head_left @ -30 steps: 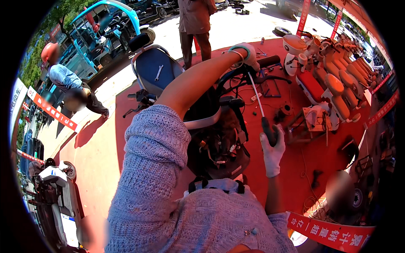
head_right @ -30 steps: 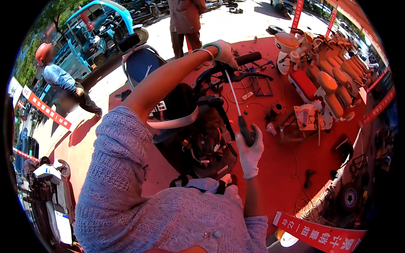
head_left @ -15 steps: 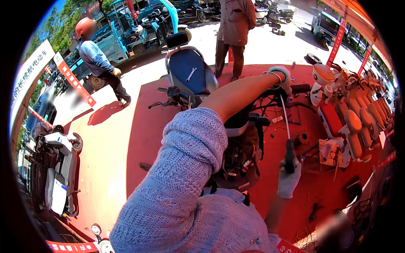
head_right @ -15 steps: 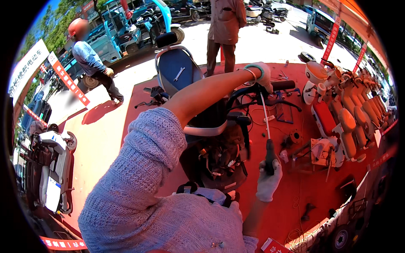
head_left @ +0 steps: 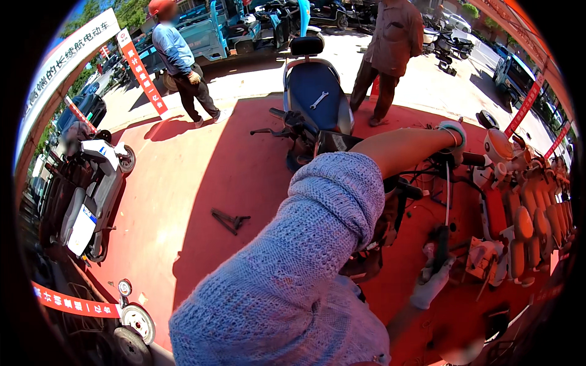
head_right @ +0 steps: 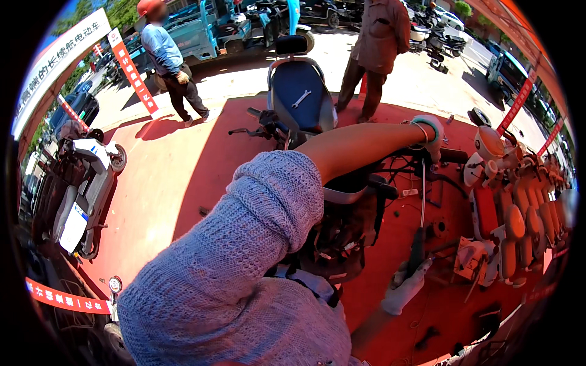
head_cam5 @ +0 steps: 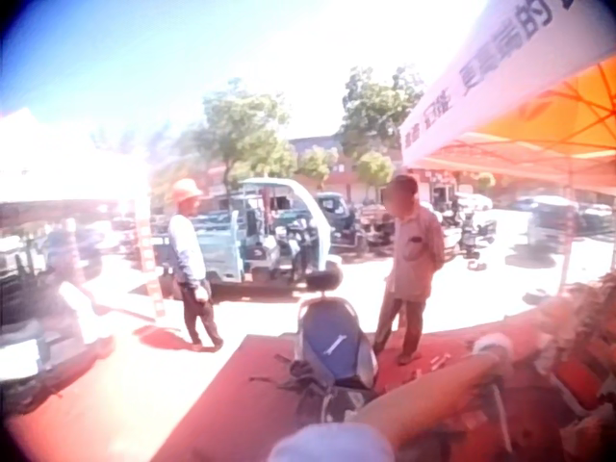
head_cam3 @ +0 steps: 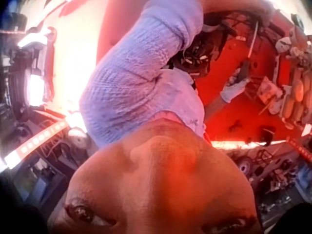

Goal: The person repairs a blue electric scooter in an outdoor workshop. They use a screwdriver to tighten screws on the handlebar assembly and adjust the wiring and controls. The person also handles a wrench and other tools while working on the scooter's front section.

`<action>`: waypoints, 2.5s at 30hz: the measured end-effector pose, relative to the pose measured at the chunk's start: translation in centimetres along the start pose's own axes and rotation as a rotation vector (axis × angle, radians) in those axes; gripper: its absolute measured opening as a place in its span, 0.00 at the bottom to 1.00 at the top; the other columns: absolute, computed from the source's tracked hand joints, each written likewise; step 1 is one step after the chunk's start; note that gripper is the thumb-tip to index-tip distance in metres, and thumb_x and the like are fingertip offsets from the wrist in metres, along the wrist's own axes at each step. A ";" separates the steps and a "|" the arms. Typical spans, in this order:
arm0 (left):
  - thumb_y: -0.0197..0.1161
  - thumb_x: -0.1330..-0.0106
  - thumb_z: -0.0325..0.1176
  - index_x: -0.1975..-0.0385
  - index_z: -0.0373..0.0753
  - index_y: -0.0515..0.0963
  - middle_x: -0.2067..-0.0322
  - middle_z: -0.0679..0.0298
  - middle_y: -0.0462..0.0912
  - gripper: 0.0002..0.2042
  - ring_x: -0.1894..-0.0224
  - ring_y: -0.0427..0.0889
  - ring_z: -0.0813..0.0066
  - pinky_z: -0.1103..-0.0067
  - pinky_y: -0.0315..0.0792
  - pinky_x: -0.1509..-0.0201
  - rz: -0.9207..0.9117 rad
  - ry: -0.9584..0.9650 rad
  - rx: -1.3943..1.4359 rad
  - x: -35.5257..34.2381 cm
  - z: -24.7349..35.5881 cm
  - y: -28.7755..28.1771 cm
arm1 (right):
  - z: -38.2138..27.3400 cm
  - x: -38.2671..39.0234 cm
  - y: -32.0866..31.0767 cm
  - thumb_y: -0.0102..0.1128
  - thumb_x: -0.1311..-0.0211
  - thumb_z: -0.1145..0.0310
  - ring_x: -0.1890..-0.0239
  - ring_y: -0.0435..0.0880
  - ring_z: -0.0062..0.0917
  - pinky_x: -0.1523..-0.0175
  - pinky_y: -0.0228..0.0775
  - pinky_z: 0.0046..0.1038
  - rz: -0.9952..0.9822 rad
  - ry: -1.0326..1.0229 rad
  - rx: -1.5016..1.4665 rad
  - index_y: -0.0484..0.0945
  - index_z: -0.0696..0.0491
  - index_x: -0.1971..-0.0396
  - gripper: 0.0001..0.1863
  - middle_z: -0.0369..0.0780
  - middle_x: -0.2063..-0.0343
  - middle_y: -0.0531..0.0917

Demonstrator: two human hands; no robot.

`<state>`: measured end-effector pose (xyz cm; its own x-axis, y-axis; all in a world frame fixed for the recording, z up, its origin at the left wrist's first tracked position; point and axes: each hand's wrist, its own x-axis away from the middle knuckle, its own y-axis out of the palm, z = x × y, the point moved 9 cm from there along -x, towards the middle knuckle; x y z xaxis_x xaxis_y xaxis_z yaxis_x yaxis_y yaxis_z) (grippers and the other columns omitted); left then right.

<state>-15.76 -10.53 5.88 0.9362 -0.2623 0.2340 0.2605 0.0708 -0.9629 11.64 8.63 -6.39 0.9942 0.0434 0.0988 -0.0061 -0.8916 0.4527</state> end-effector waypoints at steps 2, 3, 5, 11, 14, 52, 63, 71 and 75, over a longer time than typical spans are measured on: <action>0.67 0.58 0.60 0.65 0.39 0.82 0.70 0.62 0.83 0.29 0.70 0.80 0.68 0.71 0.75 0.66 -0.022 0.014 -0.007 -0.1 0.0 0.1 | -1.3 -0.3 -0.3 0.48 0.32 0.54 0.83 0.63 0.13 0.81 0.54 0.18 0.155 -0.273 0.281 0.71 0.52 0.46 0.22 0.34 0.73 0.79; 0.67 0.58 0.60 0.66 0.39 0.82 0.70 0.62 0.82 0.29 0.70 0.80 0.68 0.70 0.75 0.66 -0.020 0.032 -0.009 0.0 0.1 0.0 | -2.3 0.1 0.1 0.47 0.32 0.54 0.85 0.62 0.12 0.83 0.52 0.18 0.236 -0.410 0.418 0.72 0.52 0.46 0.22 0.34 0.73 0.80; 0.67 0.58 0.60 0.66 0.39 0.82 0.70 0.62 0.82 0.29 0.70 0.80 0.69 0.70 0.75 0.65 0.030 0.083 -0.014 0.5 0.6 -0.6 | -4.1 1.3 1.2 0.48 0.32 0.54 0.86 0.60 0.12 0.83 0.48 0.18 0.367 -0.662 0.673 0.71 0.54 0.46 0.23 0.32 0.78 0.74; 0.69 0.61 0.61 0.63 0.43 0.83 0.67 0.63 0.83 0.30 0.66 0.81 0.68 0.71 0.75 0.63 0.079 0.072 0.017 0.4 0.4 -0.5 | -0.2 0.1 -1.1 0.50 0.33 0.56 0.81 0.62 0.14 0.77 0.53 0.18 0.226 -0.037 0.240 0.72 0.56 0.47 0.22 0.34 0.77 0.74; 0.69 0.61 0.61 0.62 0.45 0.83 0.65 0.64 0.83 0.30 0.63 0.82 0.69 0.71 0.76 0.60 0.150 0.063 -0.028 2.3 1.0 -1.8 | -1.9 0.2 0.4 0.49 0.33 0.55 0.81 0.62 0.14 0.78 0.54 0.18 0.253 -0.263 0.284 0.72 0.56 0.48 0.23 0.34 0.78 0.74; 0.70 0.63 0.59 0.64 0.49 0.83 0.69 0.68 0.83 0.27 0.68 0.81 0.74 0.71 0.75 0.65 0.177 -0.192 -0.006 3.7 0.5 -2.2 | -4.3 1.8 3.5 0.42 0.30 0.54 0.77 0.68 0.14 0.77 0.54 0.15 0.253 -0.803 0.775 0.73 0.58 0.57 0.21 0.34 0.72 0.76; 0.71 0.64 0.57 0.63 0.52 0.83 0.67 0.72 0.83 0.26 0.64 0.82 0.77 0.73 0.77 0.62 0.207 -0.112 0.028 2.1 -0.4 -2.1 | -1.3 0.9 1.5 0.41 0.30 0.55 0.81 0.66 0.13 0.78 0.54 0.14 0.181 -0.188 0.371 0.73 0.60 0.55 0.22 0.33 0.74 0.75; 0.70 0.63 0.57 0.62 0.52 0.82 0.66 0.71 0.83 0.27 0.63 0.82 0.75 0.71 0.76 0.62 0.132 -0.093 0.049 0.1 -0.7 -1.1 | -3.1 1.6 2.5 0.46 0.31 0.55 0.86 0.58 0.11 0.82 0.51 0.16 0.384 -0.540 0.724 0.74 0.56 0.53 0.20 0.31 0.79 0.72; 0.69 0.61 0.58 0.59 0.51 0.82 0.64 0.70 0.83 0.27 0.63 0.81 0.73 0.70 0.75 0.61 0.008 -0.073 0.069 -2.1 -1.6 0.4 | 2.0 -0.2 3.5 0.50 0.33 0.56 0.86 0.61 0.12 0.83 0.51 0.18 -0.340 0.378 -0.470 0.73 0.58 0.51 0.21 0.34 0.75 0.75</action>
<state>-17.96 -11.45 4.82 0.9522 -0.1912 0.2382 0.2665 0.1393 -0.9537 11.66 4.59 -6.63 0.8436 0.5164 0.1471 0.1683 -0.5145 0.8408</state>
